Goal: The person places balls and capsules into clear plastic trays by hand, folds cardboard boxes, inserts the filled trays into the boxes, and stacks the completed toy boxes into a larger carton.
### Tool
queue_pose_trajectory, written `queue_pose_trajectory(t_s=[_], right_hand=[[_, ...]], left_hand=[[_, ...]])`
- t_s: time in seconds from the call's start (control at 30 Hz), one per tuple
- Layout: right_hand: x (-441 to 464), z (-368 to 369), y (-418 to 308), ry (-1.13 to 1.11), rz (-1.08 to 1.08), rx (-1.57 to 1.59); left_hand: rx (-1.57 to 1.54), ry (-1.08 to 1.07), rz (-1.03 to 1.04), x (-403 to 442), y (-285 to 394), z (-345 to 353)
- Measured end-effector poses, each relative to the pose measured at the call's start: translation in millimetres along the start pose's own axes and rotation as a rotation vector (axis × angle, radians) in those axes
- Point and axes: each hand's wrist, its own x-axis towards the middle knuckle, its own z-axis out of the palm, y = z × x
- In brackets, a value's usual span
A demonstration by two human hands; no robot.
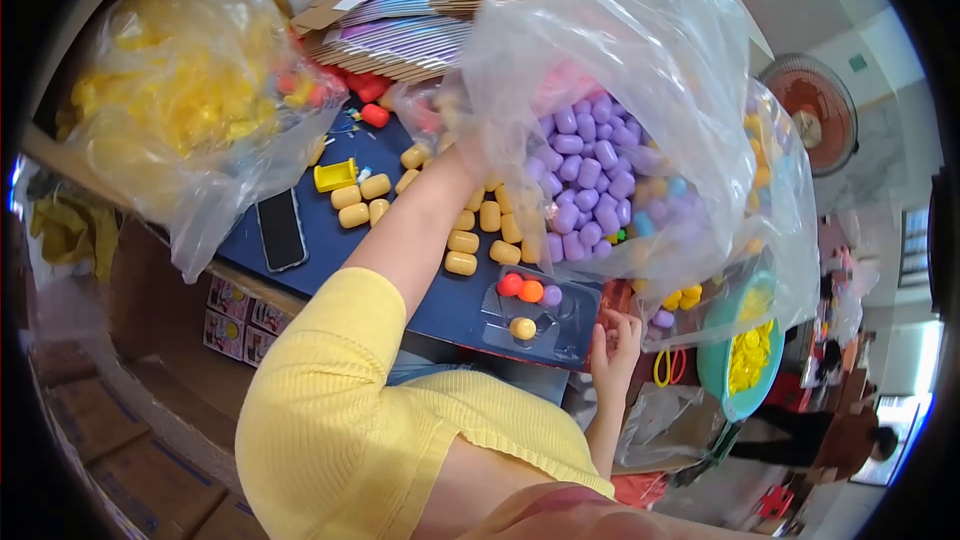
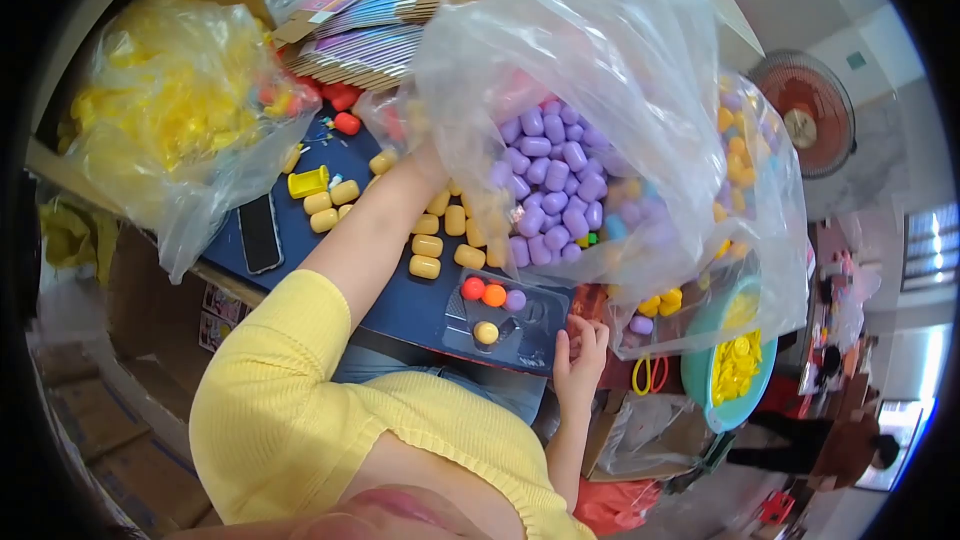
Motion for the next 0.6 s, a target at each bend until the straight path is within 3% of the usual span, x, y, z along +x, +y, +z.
queue_pose_trajectory(t_s=[0.3,0.6], right_hand=[[-13,-18,18,0.07,0.006,0.032],[39,-103,85,0.448,-0.092,-0.107]], left_hand=[[0.299,-0.068,0.079,22,-33,-33],[0.746,-0.176,0.198,62,-39,-84]])
